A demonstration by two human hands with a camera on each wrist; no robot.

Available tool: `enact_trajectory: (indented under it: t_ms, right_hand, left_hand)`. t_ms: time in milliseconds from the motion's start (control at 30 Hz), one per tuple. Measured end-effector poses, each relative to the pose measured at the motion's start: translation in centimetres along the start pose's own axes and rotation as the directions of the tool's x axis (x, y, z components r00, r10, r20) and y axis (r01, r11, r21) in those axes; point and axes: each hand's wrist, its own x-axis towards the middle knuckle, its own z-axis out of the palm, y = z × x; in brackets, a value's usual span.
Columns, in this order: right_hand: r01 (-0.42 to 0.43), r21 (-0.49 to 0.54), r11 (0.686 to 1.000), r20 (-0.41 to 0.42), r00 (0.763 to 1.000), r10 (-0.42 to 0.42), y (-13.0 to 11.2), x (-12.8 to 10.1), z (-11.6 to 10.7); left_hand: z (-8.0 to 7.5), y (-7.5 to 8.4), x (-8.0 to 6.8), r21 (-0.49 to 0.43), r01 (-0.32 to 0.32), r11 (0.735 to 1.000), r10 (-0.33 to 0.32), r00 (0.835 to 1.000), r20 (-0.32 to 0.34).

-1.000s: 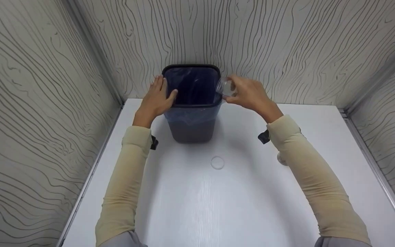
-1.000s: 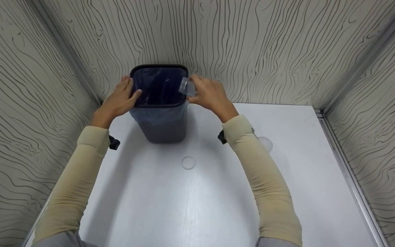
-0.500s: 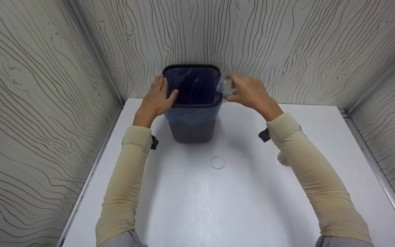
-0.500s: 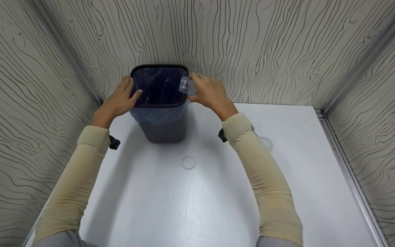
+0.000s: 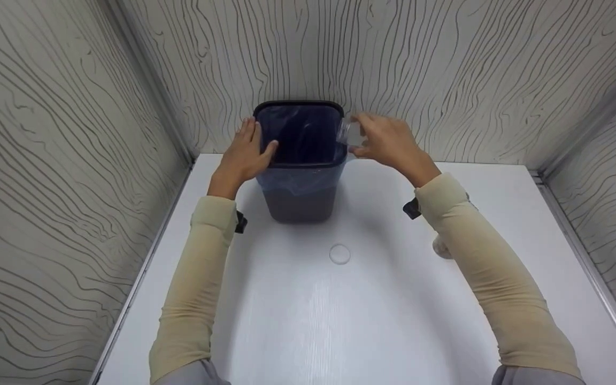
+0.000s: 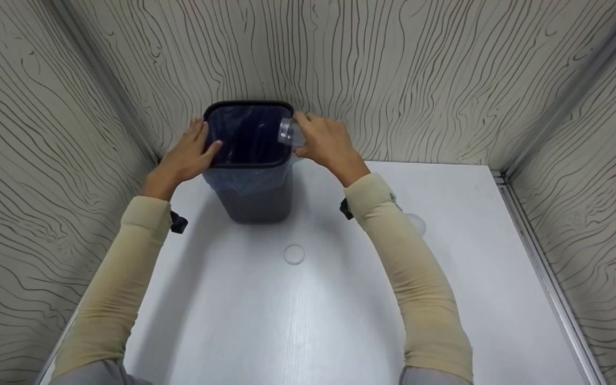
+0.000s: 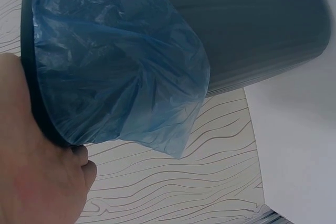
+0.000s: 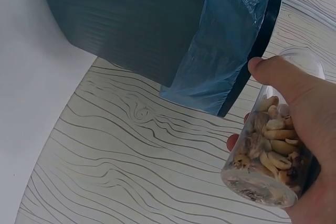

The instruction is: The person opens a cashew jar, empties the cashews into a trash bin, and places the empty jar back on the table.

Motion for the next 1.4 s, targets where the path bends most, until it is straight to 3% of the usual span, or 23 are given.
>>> enact_trajectory:
  t_ms: [300, 700, 1400]
  right_hand:
    - [0.013, -0.022, 1.000, -0.001, 1.000, -0.013, -0.06, 0.27, -0.04]
    - [0.113, -0.131, 0.985, -0.109, 0.986, -0.128, 0.00, 0.51, 0.16]
    - [0.092, -0.172, 0.981, -0.066, 0.992, -0.104, -0.17, 0.75, -0.08]
  left_hand:
    - [0.04, 0.08, -0.07, -0.001, 0.005, 1.000, -0.005, 1.000, -0.011]
    - [-0.03, 0.11, -0.03, -0.016, 0.014, 1.000, -0.014, 1.000, -0.002]
    - [0.05, 0.02, 0.02, -0.017, 0.009, 1.000, -0.009, 1.000, 0.000]
